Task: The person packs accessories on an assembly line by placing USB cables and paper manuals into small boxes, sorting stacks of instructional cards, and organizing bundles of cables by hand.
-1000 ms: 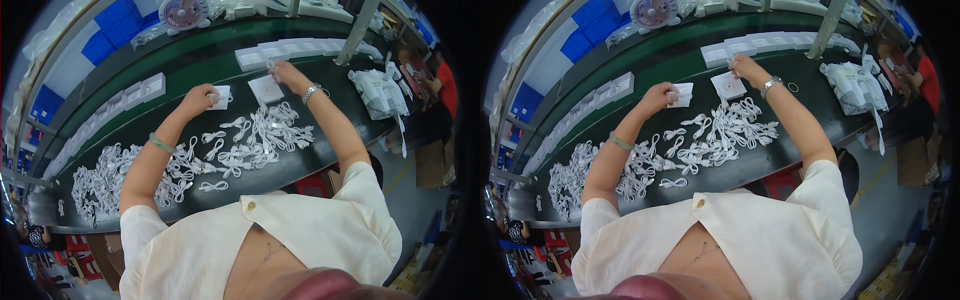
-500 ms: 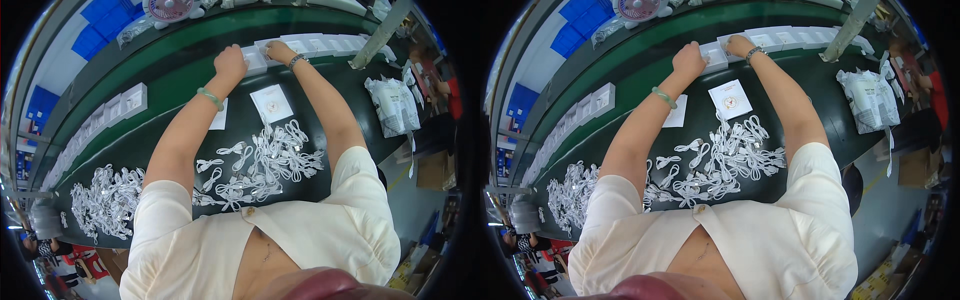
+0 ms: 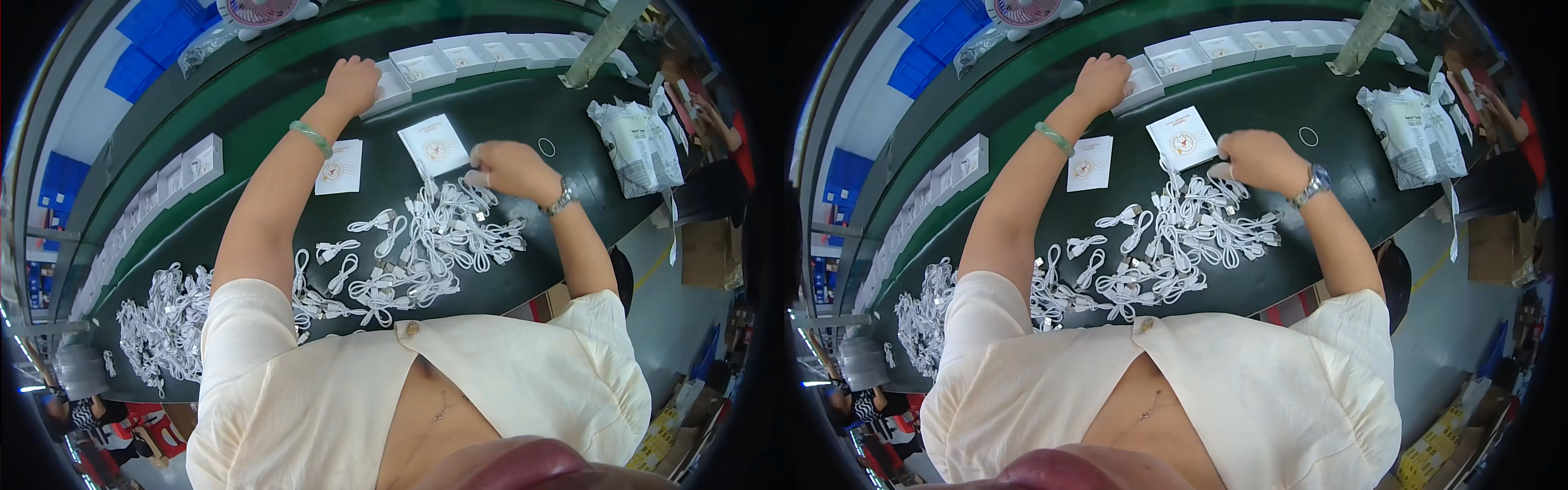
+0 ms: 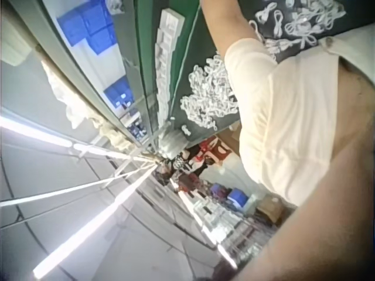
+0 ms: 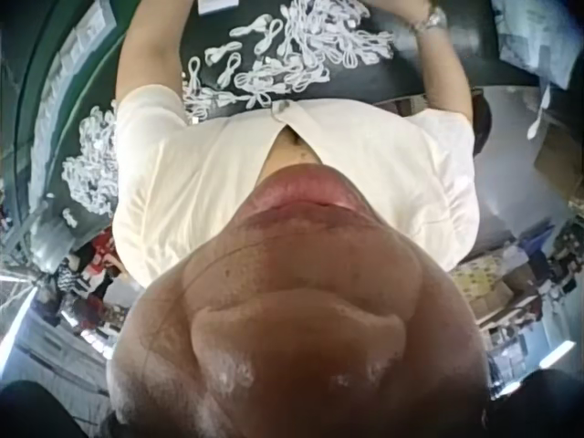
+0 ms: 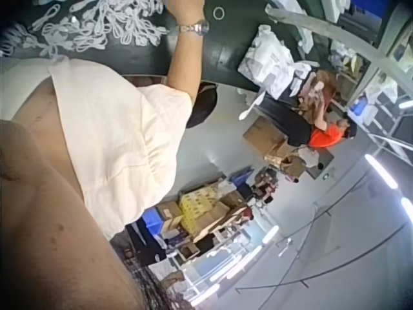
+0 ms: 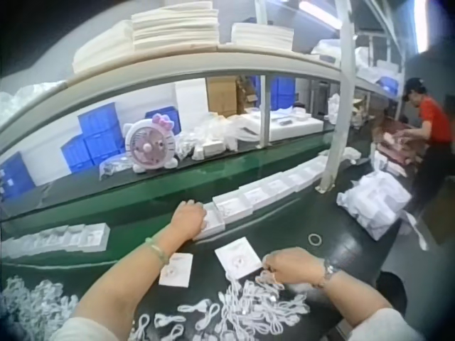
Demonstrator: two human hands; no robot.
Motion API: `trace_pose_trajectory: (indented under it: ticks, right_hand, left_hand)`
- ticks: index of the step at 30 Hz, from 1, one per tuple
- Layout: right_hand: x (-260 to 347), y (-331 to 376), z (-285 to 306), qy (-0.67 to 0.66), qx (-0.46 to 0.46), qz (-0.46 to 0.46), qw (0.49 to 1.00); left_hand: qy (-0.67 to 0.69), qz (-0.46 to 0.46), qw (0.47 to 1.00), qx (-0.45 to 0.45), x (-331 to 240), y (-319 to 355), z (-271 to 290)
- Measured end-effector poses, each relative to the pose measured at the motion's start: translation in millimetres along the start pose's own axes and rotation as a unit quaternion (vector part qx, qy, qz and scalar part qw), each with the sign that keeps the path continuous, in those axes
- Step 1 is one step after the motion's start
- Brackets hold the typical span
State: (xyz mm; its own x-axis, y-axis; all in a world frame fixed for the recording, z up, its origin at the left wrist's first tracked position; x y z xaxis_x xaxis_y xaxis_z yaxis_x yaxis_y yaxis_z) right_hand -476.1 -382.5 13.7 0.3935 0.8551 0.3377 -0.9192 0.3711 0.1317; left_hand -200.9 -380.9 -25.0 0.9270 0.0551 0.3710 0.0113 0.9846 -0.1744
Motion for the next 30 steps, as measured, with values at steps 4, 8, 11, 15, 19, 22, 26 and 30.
trace_pose_trajectory:
  ticks: [4, 8, 11, 15, 19, 22, 26, 30]
  right_hand:
    - [-15, 21, -26, -0.042, -0.041, -0.046, 0.997]
    - [-31, 24, -27, -0.166, -0.030, -0.087, 0.982]
    - [-20, 28, -17, -0.121, -0.042, -0.108, 0.986]
    - [-11, 28, -30, -0.108, -0.037, -0.080, 0.990]
    - [-35, 30, -34, -0.270, -0.035, -0.089, 0.958]
    - [-48, 31, -26, -0.339, -0.033, -0.089, 0.936]
    - [-54, 21, -7, -0.369, -0.058, -0.083, 0.924]
    - [-61, 12, -19, -0.126, -0.132, -0.018, 0.983]
  left_hand:
    - [0.068, -0.007, 0.998, 0.010, -5, -2, 6]
    - [0.014, 0.012, 0.998, 0.060, 18, 16, -8]
    - [0.020, 0.024, 0.999, 0.011, 38, 32, -8]
    - [0.123, 0.012, 0.984, -0.129, 33, 53, 18]
    - [0.378, -0.052, 0.924, 0.026, -4, 91, 49]
    - [0.430, -0.067, 0.894, 0.102, -38, 139, 74]
    - [0.379, -0.103, 0.911, 0.130, -72, 172, 76]
    - [0.428, -0.099, 0.881, 0.177, -69, 176, 73]
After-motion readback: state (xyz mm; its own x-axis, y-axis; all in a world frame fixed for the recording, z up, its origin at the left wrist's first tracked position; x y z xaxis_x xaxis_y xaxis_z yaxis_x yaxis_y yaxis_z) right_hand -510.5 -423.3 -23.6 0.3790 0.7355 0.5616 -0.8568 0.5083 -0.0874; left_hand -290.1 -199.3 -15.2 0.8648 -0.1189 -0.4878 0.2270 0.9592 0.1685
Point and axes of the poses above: each hand's wrist, its own y-axis away from the middle knuckle, its own z-axis out of the back of the hand, x = y × z, the point moved 4 cm from there along -y, towards the middle knuckle, and after that the axes turned 3 degrees about -y, right-handed, at the moved point
